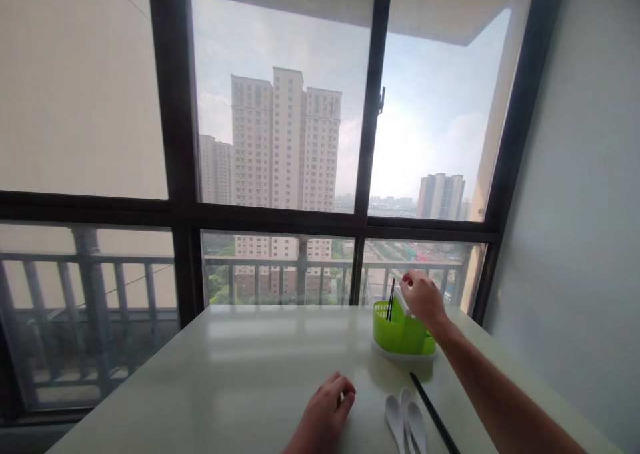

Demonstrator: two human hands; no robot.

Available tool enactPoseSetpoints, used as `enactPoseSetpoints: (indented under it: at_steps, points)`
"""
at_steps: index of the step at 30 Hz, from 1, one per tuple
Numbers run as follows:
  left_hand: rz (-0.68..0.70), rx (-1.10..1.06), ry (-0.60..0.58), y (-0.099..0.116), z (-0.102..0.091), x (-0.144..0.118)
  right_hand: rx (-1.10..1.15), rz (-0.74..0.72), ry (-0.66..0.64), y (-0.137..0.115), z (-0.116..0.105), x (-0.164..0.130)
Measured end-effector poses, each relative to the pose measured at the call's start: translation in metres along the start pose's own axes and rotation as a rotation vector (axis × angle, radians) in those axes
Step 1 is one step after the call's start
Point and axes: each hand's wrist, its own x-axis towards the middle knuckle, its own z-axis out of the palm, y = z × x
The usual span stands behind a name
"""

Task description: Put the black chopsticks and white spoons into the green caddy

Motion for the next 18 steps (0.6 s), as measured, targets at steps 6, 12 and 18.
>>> enactPoseSetpoints:
  at_steps: [6,12,18]
  points:
    - [-0.005,0.004,-0.003,0.004,-0.002,0.0,-0.103,0.036,-0.474,0.056,0.012,-0.105]
    - [-0.059,0.016,-0.013,0.003,-0.005,0.0,-0.158,0.151,-0.695,0.087,0.048,-0.162]
    - [-0.083,0.038,-0.004,0.0,-0.006,0.0,-0.113,0.216,-0.683,0.093,0.072,-0.159]
